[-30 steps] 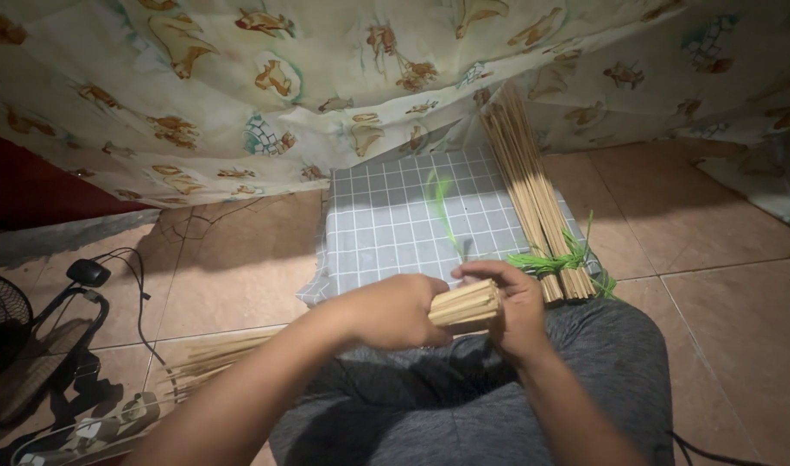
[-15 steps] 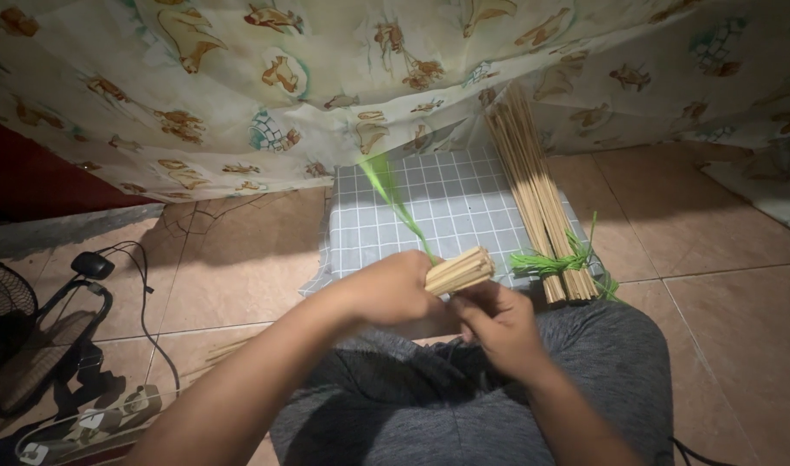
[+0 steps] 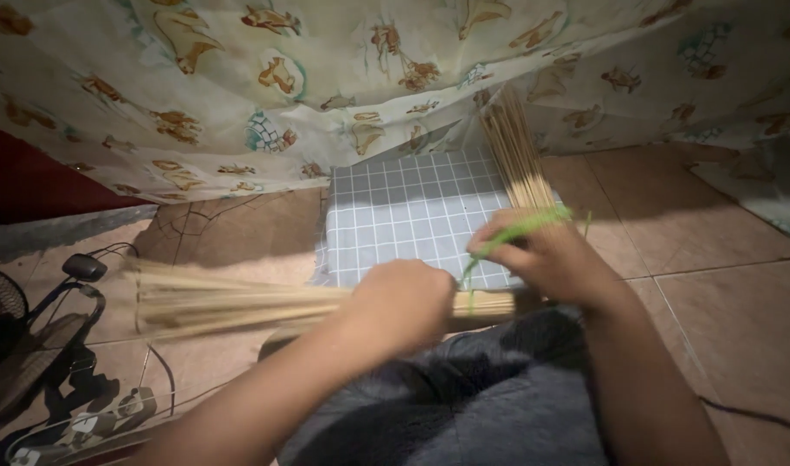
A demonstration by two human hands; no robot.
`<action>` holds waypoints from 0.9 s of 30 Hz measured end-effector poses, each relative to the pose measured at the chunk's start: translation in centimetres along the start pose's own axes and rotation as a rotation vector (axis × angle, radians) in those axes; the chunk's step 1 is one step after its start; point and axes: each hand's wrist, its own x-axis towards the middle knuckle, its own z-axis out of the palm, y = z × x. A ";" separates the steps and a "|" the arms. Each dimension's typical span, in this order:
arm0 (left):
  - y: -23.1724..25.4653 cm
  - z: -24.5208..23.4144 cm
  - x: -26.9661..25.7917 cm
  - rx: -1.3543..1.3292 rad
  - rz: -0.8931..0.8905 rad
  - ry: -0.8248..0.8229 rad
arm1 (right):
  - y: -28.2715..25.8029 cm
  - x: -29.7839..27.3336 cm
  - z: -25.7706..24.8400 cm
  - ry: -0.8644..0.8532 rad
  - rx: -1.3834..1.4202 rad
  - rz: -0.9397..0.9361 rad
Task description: Gathering thin wooden sticks into bundles and tying them together with green plastic strips.
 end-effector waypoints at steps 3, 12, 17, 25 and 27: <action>0.6 -2.0 -1.0 -0.140 -0.049 -0.099 | 3.5 0.6 3.1 -0.175 0.445 0.350; -3.4 1.9 1.9 -0.137 -0.209 0.112 | -2.3 -4.9 6.3 -0.368 -0.136 0.131; -5.5 6.3 4.4 0.255 -0.156 0.479 | -5.9 -6.6 1.3 -0.124 -0.349 -0.312; 0.6 7.2 2.0 0.355 0.066 0.253 | -5.7 0.7 -5.9 -0.019 -0.531 -0.296; 1.5 6.6 0.7 0.345 0.131 0.248 | -3.6 2.7 -5.3 -0.024 -0.465 -0.173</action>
